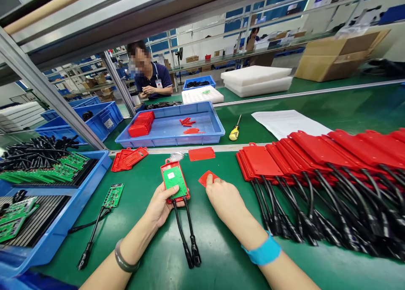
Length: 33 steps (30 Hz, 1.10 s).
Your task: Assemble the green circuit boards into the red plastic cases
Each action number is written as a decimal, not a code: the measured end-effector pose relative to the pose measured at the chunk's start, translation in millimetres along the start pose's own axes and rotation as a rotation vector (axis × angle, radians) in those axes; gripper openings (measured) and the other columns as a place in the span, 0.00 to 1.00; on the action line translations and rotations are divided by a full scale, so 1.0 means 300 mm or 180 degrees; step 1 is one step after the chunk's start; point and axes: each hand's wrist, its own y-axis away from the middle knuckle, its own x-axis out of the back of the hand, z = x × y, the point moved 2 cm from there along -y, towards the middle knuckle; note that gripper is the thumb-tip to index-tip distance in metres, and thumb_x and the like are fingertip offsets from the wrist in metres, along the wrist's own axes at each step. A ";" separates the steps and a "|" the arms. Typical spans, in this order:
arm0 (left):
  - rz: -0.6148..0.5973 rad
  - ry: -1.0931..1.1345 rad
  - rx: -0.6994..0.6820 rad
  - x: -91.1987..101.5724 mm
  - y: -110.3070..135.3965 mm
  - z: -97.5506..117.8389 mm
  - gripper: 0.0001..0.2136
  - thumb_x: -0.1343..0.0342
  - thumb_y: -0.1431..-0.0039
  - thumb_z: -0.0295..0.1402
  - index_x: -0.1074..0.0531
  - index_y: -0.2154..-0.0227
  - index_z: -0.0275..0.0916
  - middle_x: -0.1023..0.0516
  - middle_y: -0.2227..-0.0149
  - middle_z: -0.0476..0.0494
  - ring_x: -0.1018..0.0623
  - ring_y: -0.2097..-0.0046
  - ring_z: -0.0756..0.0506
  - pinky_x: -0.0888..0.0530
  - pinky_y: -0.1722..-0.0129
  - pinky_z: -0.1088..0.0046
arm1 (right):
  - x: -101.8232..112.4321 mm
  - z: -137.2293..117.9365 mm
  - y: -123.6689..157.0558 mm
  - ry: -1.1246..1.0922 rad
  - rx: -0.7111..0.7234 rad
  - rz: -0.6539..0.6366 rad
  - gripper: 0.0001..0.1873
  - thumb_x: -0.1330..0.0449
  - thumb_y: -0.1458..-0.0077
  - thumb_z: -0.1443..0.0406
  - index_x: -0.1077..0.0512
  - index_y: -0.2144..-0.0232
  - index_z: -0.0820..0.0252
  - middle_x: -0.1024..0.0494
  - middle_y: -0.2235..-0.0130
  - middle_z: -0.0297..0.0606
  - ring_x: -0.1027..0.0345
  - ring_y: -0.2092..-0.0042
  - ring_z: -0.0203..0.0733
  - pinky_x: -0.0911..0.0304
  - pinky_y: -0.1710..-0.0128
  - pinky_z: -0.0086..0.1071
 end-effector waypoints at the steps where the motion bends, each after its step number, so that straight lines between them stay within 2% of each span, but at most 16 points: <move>1: 0.0005 0.0004 0.0022 -0.001 0.001 0.001 0.17 0.41 0.50 0.36 0.32 0.58 0.34 0.22 0.65 0.38 0.21 0.68 0.44 0.25 0.73 0.71 | -0.002 0.002 0.002 -0.0014 0.0027 0.0011 0.13 0.45 0.46 0.73 0.30 0.57 0.73 0.25 0.68 0.55 0.30 0.66 0.55 0.38 0.73 0.37; 3: 0.0036 0.0014 0.0064 -0.004 0.003 0.003 0.18 0.43 0.47 0.40 0.32 0.56 0.34 0.22 0.64 0.37 0.21 0.68 0.43 0.24 0.74 0.70 | -0.006 0.008 0.004 0.0023 -0.0003 0.0082 0.14 0.40 0.46 0.66 0.29 0.58 0.71 0.27 0.65 0.56 0.32 0.62 0.58 0.37 0.71 0.39; 6: 0.0071 0.0014 0.0116 -0.012 0.011 0.007 0.19 0.46 0.45 0.42 0.32 0.55 0.33 0.22 0.62 0.35 0.21 0.67 0.42 0.24 0.75 0.70 | -0.011 0.019 0.003 0.0140 -0.0086 0.0189 0.15 0.39 0.46 0.62 0.29 0.59 0.68 0.28 0.65 0.53 0.33 0.63 0.56 0.38 0.70 0.38; 10: 0.0019 -0.0010 0.0174 -0.025 0.024 0.013 0.19 0.48 0.43 0.41 0.32 0.54 0.32 0.22 0.63 0.34 0.21 0.67 0.42 0.25 0.75 0.71 | -0.009 0.024 -0.002 0.0225 0.0092 0.0246 0.12 0.40 0.46 0.66 0.28 0.60 0.69 0.26 0.70 0.50 0.32 0.65 0.54 0.38 0.71 0.36; 13: -0.0015 0.0006 0.0196 -0.030 0.025 0.010 0.19 0.49 0.42 0.41 0.32 0.54 0.32 0.22 0.64 0.34 0.21 0.67 0.42 0.25 0.75 0.71 | 0.001 0.030 -0.006 0.0278 0.0265 0.0237 0.07 0.42 0.47 0.72 0.27 0.65 0.72 0.25 0.74 0.50 0.31 0.67 0.54 0.40 0.74 0.35; 16: 0.0023 0.0044 0.0223 -0.027 0.021 0.001 0.18 0.50 0.41 0.41 0.32 0.55 0.32 0.22 0.64 0.35 0.21 0.67 0.42 0.24 0.74 0.69 | 0.029 0.055 -0.007 0.0093 0.0035 0.0490 0.07 0.46 0.47 0.73 0.27 0.71 0.68 0.26 0.78 0.47 0.31 0.70 0.52 0.42 0.77 0.34; 18: 0.0009 0.0068 0.0244 -0.027 0.021 -0.005 0.18 0.50 0.41 0.41 0.32 0.55 0.32 0.22 0.64 0.36 0.22 0.67 0.43 0.23 0.73 0.68 | 0.062 0.075 -0.003 -0.0557 -0.0290 0.1037 0.09 0.49 0.45 0.71 0.28 0.69 0.66 0.26 0.76 0.44 0.31 0.72 0.49 0.42 0.76 0.34; 20: -0.0027 0.0092 0.0266 -0.030 0.023 -0.009 0.18 0.50 0.41 0.42 0.32 0.55 0.33 0.23 0.64 0.37 0.22 0.67 0.44 0.23 0.72 0.68 | 0.092 0.082 0.006 -0.1752 -0.0596 0.1581 0.10 0.49 0.43 0.66 0.29 0.65 0.63 0.25 0.71 0.42 0.31 0.72 0.44 0.39 0.73 0.32; 21: -0.0044 0.0102 0.0273 -0.033 0.025 -0.009 0.18 0.50 0.41 0.42 0.32 0.54 0.34 0.23 0.63 0.37 0.22 0.67 0.44 0.24 0.72 0.68 | 0.102 0.077 0.010 -0.2455 -0.0704 0.1715 0.10 0.48 0.43 0.63 0.29 0.64 0.61 0.25 0.69 0.40 0.31 0.71 0.42 0.38 0.71 0.32; 22: -0.0066 0.0108 0.0276 -0.035 0.028 -0.009 0.18 0.49 0.42 0.42 0.32 0.53 0.36 0.23 0.61 0.38 0.22 0.67 0.44 0.24 0.73 0.68 | 0.105 0.066 0.013 -0.3165 -0.0788 0.1694 0.09 0.47 0.43 0.61 0.30 0.63 0.59 0.25 0.68 0.38 0.32 0.70 0.40 0.37 0.70 0.31; 24: -0.0121 0.0118 0.0267 -0.040 0.032 -0.006 0.19 0.49 0.42 0.42 0.33 0.52 0.38 0.23 0.60 0.38 0.22 0.67 0.44 0.24 0.73 0.69 | 0.098 0.031 0.014 -0.4374 -0.0886 0.1269 0.10 0.43 0.46 0.58 0.31 0.65 0.58 0.27 0.69 0.36 0.33 0.70 0.39 0.36 0.70 0.29; 27: -0.0290 0.0154 0.0242 -0.044 0.036 -0.001 0.18 0.45 0.46 0.36 0.33 0.52 0.39 0.23 0.61 0.41 0.23 0.67 0.46 0.24 0.70 0.68 | 0.076 -0.016 0.013 -0.5329 -0.0980 0.0639 0.11 0.39 0.49 0.57 0.30 0.67 0.59 0.28 0.71 0.33 0.38 0.73 0.34 0.39 0.74 0.26; 31: -0.0563 0.0241 0.0122 -0.047 0.038 0.007 0.28 0.38 0.62 0.20 0.34 0.53 0.37 0.24 0.58 0.42 0.23 0.60 0.44 0.25 0.60 0.67 | 0.058 -0.004 0.010 -0.5901 -0.1432 0.0886 0.11 0.36 0.52 0.58 0.29 0.69 0.59 0.33 0.75 0.30 0.46 0.77 0.30 0.46 0.80 0.22; 33: -0.0626 0.0280 0.0028 -0.049 0.037 0.009 0.33 0.36 0.65 0.17 0.36 0.51 0.37 0.25 0.56 0.40 0.24 0.57 0.43 0.27 0.56 0.67 | 0.058 0.013 0.010 -0.6087 -0.1614 0.0988 0.12 0.35 0.53 0.58 0.29 0.69 0.58 0.35 0.77 0.28 0.47 0.77 0.29 0.48 0.81 0.21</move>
